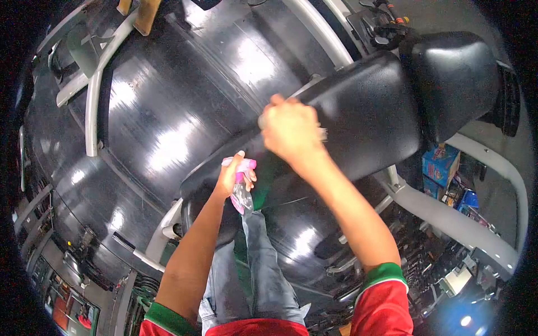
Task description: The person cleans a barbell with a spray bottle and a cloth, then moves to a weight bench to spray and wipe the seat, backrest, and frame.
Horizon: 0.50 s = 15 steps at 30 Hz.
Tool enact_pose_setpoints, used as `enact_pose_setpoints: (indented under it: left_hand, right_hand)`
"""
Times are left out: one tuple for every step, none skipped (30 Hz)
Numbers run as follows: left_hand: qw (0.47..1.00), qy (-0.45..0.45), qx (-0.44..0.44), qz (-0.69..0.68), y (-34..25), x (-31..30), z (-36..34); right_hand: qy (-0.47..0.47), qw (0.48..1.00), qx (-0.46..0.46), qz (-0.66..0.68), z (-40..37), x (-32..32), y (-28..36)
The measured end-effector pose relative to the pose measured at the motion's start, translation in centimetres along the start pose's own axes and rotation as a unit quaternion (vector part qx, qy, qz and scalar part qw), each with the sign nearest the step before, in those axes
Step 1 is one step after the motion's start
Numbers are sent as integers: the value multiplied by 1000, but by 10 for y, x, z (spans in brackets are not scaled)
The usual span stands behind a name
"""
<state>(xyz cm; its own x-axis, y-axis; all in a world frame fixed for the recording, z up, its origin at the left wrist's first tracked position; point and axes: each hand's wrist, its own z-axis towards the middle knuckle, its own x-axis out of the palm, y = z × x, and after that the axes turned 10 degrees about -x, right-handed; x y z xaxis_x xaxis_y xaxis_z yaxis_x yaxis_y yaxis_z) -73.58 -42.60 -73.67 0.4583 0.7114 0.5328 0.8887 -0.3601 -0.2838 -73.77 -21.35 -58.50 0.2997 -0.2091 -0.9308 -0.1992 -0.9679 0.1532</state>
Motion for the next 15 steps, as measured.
enact_pose_setpoints:
  left_hand:
    - [1000,-1,0,-1,1,-1,1]
    - [1000,-2,-2,4,3,-2,2]
    - [1000,-2,-4,9,4,-3,3]
    - [1000,3,9,-7,4,-2,3]
    - [1000,2,8,-7,3,-2,3]
    - [1000,6,9,-6,3,-2,3]
    - [1000,10,9,-5,3,-2,2]
    - [1000,14,7,-15,3,-2,2]
    - [1000,15,7,-17,3,-1,3]
    - [1000,14,7,-15,2,-1,2]
    - [1000,13,7,-13,1,-1,1]
    - [1000,11,8,-16,0,-1,1]
    - [1000,15,14,-12,0,0,1]
    - [1000,20,19,-7,0,0,0]
    - [1000,19,19,-9,-1,1,-1]
  right_hand:
    - [25,999,-23,-18,8,15,9]
    - [48,997,-53,-17,18,32,18]
    - [71,994,-82,-15,28,43,24]
    - [71,994,-82,-14,38,41,29]
    - [130,988,-87,-11,46,38,32]
    - [189,978,-92,-7,55,32,31]
    - [247,968,-43,6,66,22,23]
    - [243,970,-7,4,71,17,11]
    - [237,971,29,1,74,9,-3]
    - [259,965,48,-14,79,-6,-16]
    - [281,957,66,-27,84,-19,-24]
    - [282,957,63,-28,87,-22,-26]
    - [304,950,59,-38,89,-24,-28]
    - [325,943,57,-47,90,-25,-28]
    - [326,942,55,-48,92,-21,-24]
